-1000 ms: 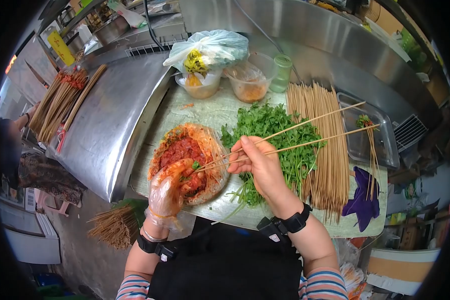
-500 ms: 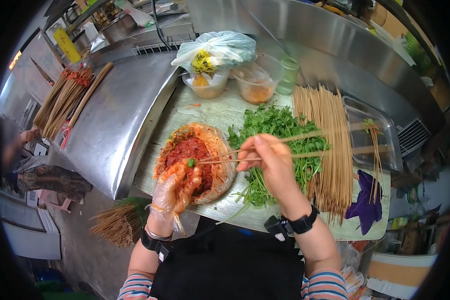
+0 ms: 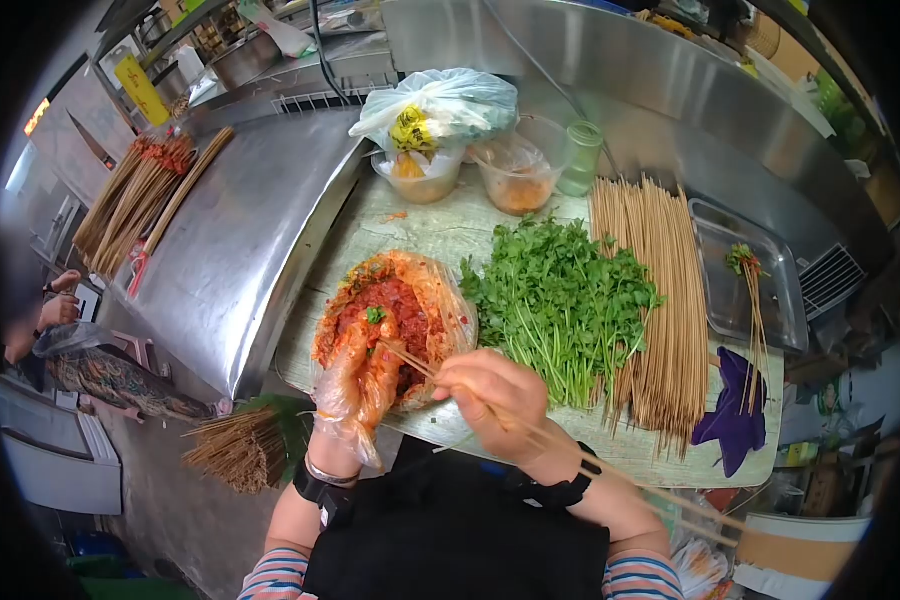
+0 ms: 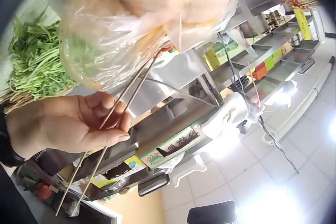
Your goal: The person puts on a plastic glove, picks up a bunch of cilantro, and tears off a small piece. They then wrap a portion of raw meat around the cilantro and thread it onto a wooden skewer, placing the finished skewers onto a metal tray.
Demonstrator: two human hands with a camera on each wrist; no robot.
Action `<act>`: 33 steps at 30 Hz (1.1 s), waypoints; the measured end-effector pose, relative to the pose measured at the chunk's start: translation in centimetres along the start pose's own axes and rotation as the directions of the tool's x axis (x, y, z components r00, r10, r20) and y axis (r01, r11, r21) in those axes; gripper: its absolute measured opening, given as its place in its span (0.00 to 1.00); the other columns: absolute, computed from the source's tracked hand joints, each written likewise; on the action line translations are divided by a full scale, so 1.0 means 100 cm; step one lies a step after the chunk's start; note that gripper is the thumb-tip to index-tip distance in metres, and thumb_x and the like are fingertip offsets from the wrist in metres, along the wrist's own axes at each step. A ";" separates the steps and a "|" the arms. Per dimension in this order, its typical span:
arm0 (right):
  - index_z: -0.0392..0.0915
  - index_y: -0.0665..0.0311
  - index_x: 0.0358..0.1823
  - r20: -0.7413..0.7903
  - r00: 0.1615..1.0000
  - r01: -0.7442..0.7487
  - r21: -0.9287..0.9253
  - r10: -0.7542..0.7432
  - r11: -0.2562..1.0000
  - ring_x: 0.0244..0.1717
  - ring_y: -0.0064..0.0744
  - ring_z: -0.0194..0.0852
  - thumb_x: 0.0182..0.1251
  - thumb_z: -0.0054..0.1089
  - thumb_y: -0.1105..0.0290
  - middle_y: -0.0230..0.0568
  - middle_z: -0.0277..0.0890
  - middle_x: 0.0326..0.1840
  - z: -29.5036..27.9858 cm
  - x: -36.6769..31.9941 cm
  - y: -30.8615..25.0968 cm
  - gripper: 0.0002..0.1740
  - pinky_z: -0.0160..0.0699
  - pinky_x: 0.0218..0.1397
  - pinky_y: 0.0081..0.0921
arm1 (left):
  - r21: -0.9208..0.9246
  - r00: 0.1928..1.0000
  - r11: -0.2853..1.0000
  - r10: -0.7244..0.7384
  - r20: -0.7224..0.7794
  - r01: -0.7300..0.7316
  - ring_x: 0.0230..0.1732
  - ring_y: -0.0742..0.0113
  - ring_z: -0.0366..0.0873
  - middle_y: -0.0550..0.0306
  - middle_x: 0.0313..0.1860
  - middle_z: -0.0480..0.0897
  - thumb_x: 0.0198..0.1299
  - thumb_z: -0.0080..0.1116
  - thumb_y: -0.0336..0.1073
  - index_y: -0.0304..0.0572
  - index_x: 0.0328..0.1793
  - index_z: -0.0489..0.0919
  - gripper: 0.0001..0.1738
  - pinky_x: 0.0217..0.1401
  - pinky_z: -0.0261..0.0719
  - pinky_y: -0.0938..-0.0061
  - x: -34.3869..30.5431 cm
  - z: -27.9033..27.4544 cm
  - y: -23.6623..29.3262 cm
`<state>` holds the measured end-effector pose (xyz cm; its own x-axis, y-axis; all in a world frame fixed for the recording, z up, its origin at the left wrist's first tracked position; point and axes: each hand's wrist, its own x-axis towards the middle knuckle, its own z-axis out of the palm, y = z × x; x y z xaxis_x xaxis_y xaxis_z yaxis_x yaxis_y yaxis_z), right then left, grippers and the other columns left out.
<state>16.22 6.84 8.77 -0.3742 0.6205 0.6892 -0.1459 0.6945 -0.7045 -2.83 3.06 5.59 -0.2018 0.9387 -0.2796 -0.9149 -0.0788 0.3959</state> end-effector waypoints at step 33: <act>0.77 0.65 0.32 0.166 0.955 0.293 -0.416 -0.245 0.861 0.29 0.37 0.74 0.49 0.67 0.75 0.37 0.74 0.33 0.039 0.021 0.020 0.09 0.73 0.33 0.31 | 0.307 0.938 0.892 0.278 0.206 -0.332 0.52 0.56 0.79 0.47 0.55 0.78 0.63 0.58 0.32 0.29 0.61 0.70 0.22 0.55 0.81 0.64 0.020 -0.035 -0.008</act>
<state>11.61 8.10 8.15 -0.4741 0.3621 0.8026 0.1454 0.9312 -0.3342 -3.68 3.81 1.69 -0.3722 0.9277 0.0279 -0.6416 -0.2789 0.7145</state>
